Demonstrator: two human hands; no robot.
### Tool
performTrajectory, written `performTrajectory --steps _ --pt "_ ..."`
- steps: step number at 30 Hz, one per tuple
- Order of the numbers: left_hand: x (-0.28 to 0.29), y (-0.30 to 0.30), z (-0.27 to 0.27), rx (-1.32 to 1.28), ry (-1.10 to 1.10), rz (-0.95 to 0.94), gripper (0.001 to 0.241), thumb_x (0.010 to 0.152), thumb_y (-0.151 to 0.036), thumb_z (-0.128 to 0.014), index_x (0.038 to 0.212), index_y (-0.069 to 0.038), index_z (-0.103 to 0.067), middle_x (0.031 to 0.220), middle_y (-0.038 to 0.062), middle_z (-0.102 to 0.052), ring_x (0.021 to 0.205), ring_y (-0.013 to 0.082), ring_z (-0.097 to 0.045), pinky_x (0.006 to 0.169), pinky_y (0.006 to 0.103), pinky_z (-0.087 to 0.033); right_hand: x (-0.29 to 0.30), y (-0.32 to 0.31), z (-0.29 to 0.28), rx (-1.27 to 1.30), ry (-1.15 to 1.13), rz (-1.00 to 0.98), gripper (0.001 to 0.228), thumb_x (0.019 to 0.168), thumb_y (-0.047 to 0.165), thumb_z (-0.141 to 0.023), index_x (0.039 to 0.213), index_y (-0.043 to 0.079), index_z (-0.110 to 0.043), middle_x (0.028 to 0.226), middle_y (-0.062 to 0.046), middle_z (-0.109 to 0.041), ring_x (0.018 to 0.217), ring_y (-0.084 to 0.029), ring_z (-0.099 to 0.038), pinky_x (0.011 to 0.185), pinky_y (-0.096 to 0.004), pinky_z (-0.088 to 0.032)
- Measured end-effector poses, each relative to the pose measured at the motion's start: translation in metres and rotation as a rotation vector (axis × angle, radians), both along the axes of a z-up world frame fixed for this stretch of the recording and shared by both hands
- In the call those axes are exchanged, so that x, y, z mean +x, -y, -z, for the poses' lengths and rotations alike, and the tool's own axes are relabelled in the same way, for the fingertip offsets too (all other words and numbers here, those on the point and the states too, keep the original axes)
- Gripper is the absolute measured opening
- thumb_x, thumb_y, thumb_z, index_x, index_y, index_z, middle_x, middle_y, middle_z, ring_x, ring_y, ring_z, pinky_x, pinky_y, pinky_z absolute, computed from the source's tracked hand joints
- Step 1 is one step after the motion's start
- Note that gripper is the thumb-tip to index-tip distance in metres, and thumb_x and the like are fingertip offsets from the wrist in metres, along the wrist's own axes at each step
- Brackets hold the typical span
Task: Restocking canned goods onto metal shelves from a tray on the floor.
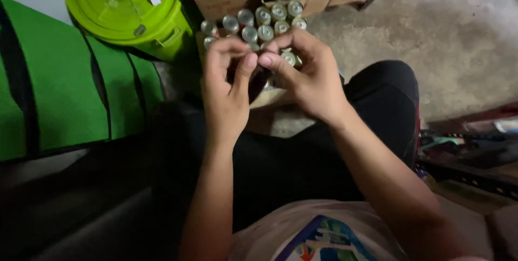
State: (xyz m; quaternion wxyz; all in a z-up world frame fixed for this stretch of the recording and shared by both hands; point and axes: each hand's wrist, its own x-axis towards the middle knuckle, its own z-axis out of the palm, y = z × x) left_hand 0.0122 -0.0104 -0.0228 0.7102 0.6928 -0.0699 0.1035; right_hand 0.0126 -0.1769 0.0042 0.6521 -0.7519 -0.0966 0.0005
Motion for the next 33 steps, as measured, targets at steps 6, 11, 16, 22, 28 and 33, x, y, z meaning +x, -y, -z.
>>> performTrajectory --steps 6,11,16,22,28,33 --pt "-0.014 0.009 0.015 -0.050 0.083 0.053 0.031 0.105 -0.016 -0.075 0.123 -0.005 -0.052 0.110 0.004 -0.060 0.103 0.0133 -0.060 0.099 0.0252 -0.050 -0.005 0.003 -0.023 0.033 0.158 -0.022 0.011 0.109 0.006 -0.068 0.114 0.000 -0.060 0.113 -0.004 -0.060 0.105 -0.011 -0.061 0.099 -0.026 -0.050" --pt "-0.018 0.035 0.044 0.101 0.120 -0.003 0.031 0.098 -0.013 -0.077 0.119 -0.004 -0.055 0.110 0.006 -0.062 0.100 0.0200 -0.062 0.094 0.0304 -0.052 0.002 0.033 -0.033 -0.254 0.332 0.008 0.013 0.112 0.009 -0.071 0.113 -0.002 -0.062 0.108 -0.007 -0.062 0.103 -0.014 -0.060 0.096 -0.026 -0.048" --pt "-0.009 0.041 0.026 0.000 0.088 0.111 0.023 0.093 -0.013 -0.073 0.110 -0.004 -0.059 0.112 0.009 -0.064 0.098 0.0239 -0.067 0.069 0.0313 -0.059 0.000 0.048 -0.060 -0.386 0.466 0.044 0.017 0.113 0.012 -0.072 0.112 -0.001 -0.062 0.106 -0.008 -0.062 0.101 -0.015 -0.060 0.092 -0.027 -0.047" --pt "-0.004 0.021 0.024 0.393 0.333 -0.022 0.017 0.095 -0.009 -0.077 0.109 -0.006 -0.068 0.108 0.011 -0.073 0.102 0.0321 -0.069 0.092 0.0410 -0.055 -0.001 0.099 -0.044 -0.204 0.388 0.193 0.025 0.120 0.018 -0.071 0.111 -0.003 -0.060 0.104 -0.004 -0.059 0.090 -0.010 -0.054 0.082 -0.021 -0.042" --pt "-0.008 -0.002 0.011 0.409 0.297 -0.039 0.016 0.100 -0.010 -0.073 0.116 -0.008 -0.069 0.111 0.009 -0.073 0.102 0.0278 -0.071 0.091 0.0370 -0.056 -0.006 0.119 -0.024 -0.114 0.393 0.268 0.025 0.122 0.021 -0.067 0.116 -0.002 -0.059 0.099 -0.003 -0.062 0.082 -0.007 -0.052 0.076 -0.019 -0.039" --pt "-0.005 -0.013 -0.007 0.620 0.434 0.069 0.013 0.102 -0.008 -0.068 0.115 -0.007 -0.067 0.104 0.009 -0.072 0.097 0.0293 -0.069 0.090 0.0405 -0.054 -0.013 0.128 -0.012 -0.045 0.374 0.361 0.028 0.126 0.026 -0.063 0.118 0.000 -0.059 0.101 -0.002 -0.063 0.084 -0.007 -0.054 0.079 -0.020 -0.042"
